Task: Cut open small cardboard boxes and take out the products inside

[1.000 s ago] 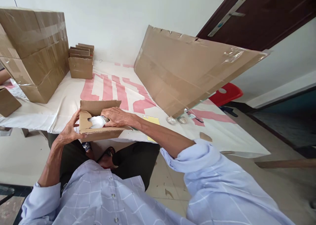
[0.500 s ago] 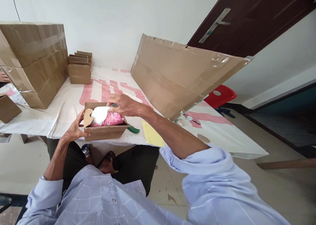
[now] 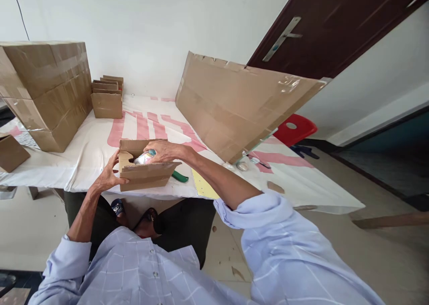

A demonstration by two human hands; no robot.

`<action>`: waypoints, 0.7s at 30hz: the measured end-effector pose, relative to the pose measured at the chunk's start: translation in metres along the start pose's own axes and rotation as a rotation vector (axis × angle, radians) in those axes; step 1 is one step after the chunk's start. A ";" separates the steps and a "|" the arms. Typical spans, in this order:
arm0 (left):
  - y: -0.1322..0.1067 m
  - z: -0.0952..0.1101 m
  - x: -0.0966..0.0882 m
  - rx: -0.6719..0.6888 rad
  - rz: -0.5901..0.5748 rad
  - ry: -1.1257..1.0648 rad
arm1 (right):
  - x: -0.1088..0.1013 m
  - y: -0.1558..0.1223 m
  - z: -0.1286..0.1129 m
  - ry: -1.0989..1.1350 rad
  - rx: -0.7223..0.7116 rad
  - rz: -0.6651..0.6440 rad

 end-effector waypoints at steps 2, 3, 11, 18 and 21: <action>0.001 0.001 0.001 0.010 -0.006 0.006 | 0.008 0.001 0.004 -0.050 -0.012 -0.055; 0.001 0.001 0.001 0.013 -0.009 0.010 | 0.011 0.001 0.006 -0.065 -0.011 -0.069; 0.002 0.002 -0.001 0.007 -0.008 0.018 | -0.001 -0.009 -0.010 -0.054 -0.023 0.052; 0.012 0.003 -0.006 0.008 -0.007 -0.011 | -0.073 -0.051 0.003 0.395 -0.004 0.516; 0.015 0.018 -0.027 0.034 0.088 0.063 | -0.089 -0.065 0.012 0.718 -0.001 0.764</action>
Point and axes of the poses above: each hand's wrist, its own y-axis towards the middle knuckle, its own x-axis out of the palm, z = x × y, the point moved 3 cm from there along y, towards the middle knuckle, and after that the axes turned 8 degrees about z, right-handed, at the moved point
